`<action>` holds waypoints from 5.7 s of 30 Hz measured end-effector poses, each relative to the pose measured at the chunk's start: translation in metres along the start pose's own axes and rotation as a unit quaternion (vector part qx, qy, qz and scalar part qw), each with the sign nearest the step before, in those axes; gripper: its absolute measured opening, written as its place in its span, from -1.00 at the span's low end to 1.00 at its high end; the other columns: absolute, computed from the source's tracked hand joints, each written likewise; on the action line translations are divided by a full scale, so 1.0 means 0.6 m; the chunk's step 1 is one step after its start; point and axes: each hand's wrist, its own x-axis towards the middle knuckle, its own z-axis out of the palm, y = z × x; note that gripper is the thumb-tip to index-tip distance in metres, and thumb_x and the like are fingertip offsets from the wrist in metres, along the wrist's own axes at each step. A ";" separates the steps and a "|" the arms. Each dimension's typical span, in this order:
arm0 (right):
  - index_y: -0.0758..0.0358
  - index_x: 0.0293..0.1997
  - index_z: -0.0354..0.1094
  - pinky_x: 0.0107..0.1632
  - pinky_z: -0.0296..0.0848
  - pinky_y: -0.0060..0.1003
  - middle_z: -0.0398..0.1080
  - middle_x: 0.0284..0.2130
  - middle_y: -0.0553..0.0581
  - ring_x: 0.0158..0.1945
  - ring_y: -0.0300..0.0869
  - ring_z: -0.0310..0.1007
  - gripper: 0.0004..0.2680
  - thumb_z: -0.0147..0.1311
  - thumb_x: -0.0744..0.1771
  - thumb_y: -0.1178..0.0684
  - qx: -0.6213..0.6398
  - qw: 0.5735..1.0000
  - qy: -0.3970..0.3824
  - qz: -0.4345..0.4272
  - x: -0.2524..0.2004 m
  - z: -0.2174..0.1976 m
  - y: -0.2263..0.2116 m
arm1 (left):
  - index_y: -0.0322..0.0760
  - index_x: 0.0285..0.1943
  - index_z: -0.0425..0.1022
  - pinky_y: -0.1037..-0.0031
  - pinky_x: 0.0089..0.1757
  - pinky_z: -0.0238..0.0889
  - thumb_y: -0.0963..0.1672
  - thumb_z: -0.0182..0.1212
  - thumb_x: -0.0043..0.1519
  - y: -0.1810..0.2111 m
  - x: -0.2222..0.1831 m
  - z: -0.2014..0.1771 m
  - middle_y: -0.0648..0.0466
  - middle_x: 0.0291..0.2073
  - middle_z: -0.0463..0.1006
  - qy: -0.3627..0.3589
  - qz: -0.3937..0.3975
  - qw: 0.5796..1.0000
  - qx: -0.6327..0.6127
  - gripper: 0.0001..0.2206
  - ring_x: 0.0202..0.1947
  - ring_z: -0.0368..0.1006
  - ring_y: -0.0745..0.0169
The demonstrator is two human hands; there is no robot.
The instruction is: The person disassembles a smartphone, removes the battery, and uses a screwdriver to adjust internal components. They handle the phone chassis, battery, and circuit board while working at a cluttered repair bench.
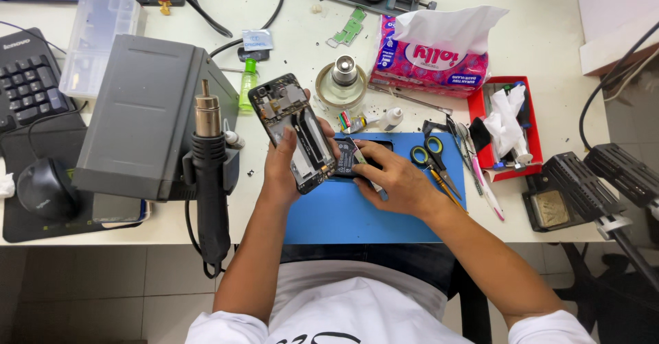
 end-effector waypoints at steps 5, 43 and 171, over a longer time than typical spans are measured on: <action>0.26 0.01 0.55 0.35 0.61 0.14 0.54 -0.02 0.30 0.32 0.24 0.59 -0.89 0.28 0.40 0.14 -0.021 1.000 -0.001 -0.004 -0.016 0.017 0.014 | -0.58 0.11 0.61 0.17 -0.29 0.69 0.41 -0.39 0.40 -0.022 -0.019 -0.008 -0.35 -0.29 0.70 0.007 -0.065 0.998 0.002 0.02 -0.28 0.77 -0.13; 0.39 0.23 0.60 -0.11 0.70 0.02 0.66 -0.07 0.34 -0.02 0.21 0.75 -0.78 0.16 0.44 0.21 0.231 0.954 0.121 0.152 -0.033 -0.015 -0.024 | -0.45 0.38 0.45 0.14 0.02 0.67 0.16 -0.54 0.61 -0.035 -0.079 0.008 -0.25 -0.20 0.75 0.089 -0.076 0.947 0.300 -0.28 -0.09 0.74 -0.07; 0.18 -0.02 0.61 -0.11 0.55 -0.13 0.41 -0.36 0.06 -0.30 -0.07 0.52 -0.67 0.38 0.39 -0.29 -0.132 0.983 -0.009 0.127 -0.092 -0.087 -0.043 | -0.39 0.27 0.54 0.04 -0.15 0.72 -0.22 0.30 0.31 -0.039 -0.065 0.074 -0.29 -0.03 0.77 0.049 -0.168 0.984 0.026 -0.67 -0.04 0.76 -0.11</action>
